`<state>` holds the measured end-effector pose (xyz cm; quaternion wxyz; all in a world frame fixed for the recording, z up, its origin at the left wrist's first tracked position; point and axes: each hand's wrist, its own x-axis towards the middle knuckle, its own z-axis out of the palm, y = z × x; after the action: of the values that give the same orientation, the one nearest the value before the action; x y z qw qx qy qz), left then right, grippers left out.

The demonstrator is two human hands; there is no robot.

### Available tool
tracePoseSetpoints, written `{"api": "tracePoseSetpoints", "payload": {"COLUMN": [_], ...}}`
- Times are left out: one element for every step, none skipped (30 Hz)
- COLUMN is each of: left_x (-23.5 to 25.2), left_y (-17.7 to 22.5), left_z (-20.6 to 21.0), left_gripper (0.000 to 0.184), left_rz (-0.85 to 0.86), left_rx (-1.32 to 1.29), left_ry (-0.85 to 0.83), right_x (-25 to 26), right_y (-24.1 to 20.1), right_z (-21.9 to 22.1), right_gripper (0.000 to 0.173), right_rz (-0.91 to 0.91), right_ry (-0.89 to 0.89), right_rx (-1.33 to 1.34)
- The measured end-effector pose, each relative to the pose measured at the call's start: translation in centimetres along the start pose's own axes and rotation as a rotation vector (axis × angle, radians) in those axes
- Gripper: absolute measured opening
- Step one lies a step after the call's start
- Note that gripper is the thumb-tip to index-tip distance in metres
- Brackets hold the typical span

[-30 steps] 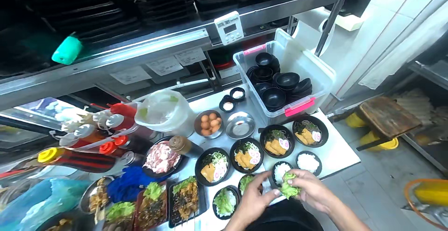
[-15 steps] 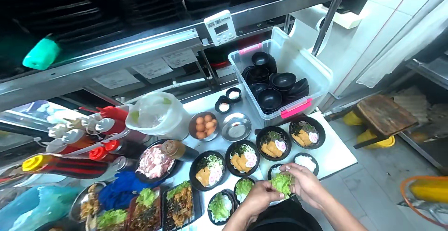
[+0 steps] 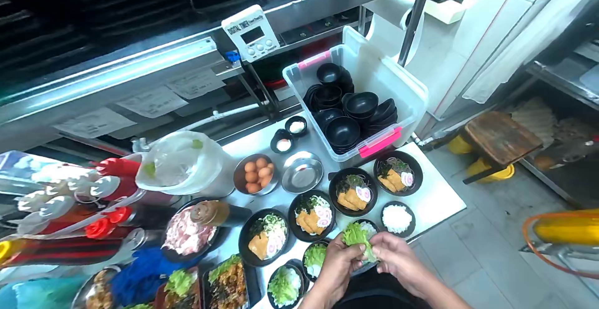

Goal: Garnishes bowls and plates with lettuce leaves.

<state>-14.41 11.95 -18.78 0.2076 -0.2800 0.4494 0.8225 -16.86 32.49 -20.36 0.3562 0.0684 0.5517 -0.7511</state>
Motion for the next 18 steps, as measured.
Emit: {"api": "tracePoseSetpoints", "payload": {"left_x": [0.2,0.4,0.6,0.7,0.8,0.9,1.0,1.2,1.5,1.8,2.2,2.4,2.7,3.0,3.3,3.6,3.9,4.3], "left_y": [-0.4,-0.7,-0.9,-1.1,-1.3,-1.4,-1.5,-1.7,-1.8,-1.9,-1.8,-1.6,-1.2,-0.9,-0.7,-0.6,-0.6,-0.6], "left_z": [0.2,0.4,0.5,0.5,0.5,0.5,0.4,0.4,0.3,0.1,-0.1,-0.2,-0.2,-0.1,0.2,0.5,0.8,1.2], "left_gripper": [0.044,0.043,0.043,0.043,0.045,0.047,0.048,0.048,0.047,0.048,0.047,0.046,0.045,0.044,0.043,0.042,0.04,0.039], "left_rz": [0.007,0.02,0.036,0.052,0.07,0.086,0.1,0.108,0.111,0.117,0.124,0.13,0.132,0.127,0.117,0.108,0.098,0.092], "left_rx": [0.003,0.0,-0.009,-0.014,-0.012,-0.001,0.021,0.054,0.091,0.128,0.187,0.289,0.418,0.553,0.675,0.78,0.883,0.977], "left_ry": [0.019,0.039,0.049,0.046,0.03,0.021,0.03,0.055,0.092,0.134,0.165,0.18,0.183,0.174,0.155,0.134,0.128,0.143], "right_x": [0.0,0.1,0.2,0.3,0.3,0.4,0.4,0.4,0.3,0.3,0.1,-0.1,-0.2,-0.3,-0.5,-0.6,-0.8,-0.9], "right_y": [0.3,0.6,0.8,1.0,1.1,1.1,1.2,1.3,1.3,1.4,1.5,1.7,1.8,1.9,1.9,1.9,1.9,1.8], "right_z": [0.1,0.3,0.4,0.4,0.3,0.1,-0.2,-0.5,-0.8,-1.2,-1.4,-1.6,-1.9,-2.2,-2.5,-2.8,-3.1,-3.4], "right_gripper": [0.036,0.035,0.03,0.026,0.024,0.023,0.022,0.021,0.019,0.017,0.016,0.017,0.017,0.016,0.016,0.017,0.017,0.017], "right_rz": [-0.029,-0.039,-0.031,-0.01,0.012,0.022,0.012,-0.016,-0.062,-0.121,-0.172,-0.196,-0.189,-0.159,-0.124,-0.093,-0.074,-0.062], "right_ry": [-0.004,0.013,0.037,0.06,0.07,0.071,0.055,0.028,-0.005,-0.04,-0.058,-0.058,-0.044,-0.019,0.011,0.046,0.083,0.116], "right_rx": [-0.085,-0.159,-0.218,-0.259,-0.291,-0.326,-0.372,-0.439,-0.529,-0.619,-0.677,-0.7,-0.686,-0.645,-0.595,-0.553,-0.514,-0.476]}}
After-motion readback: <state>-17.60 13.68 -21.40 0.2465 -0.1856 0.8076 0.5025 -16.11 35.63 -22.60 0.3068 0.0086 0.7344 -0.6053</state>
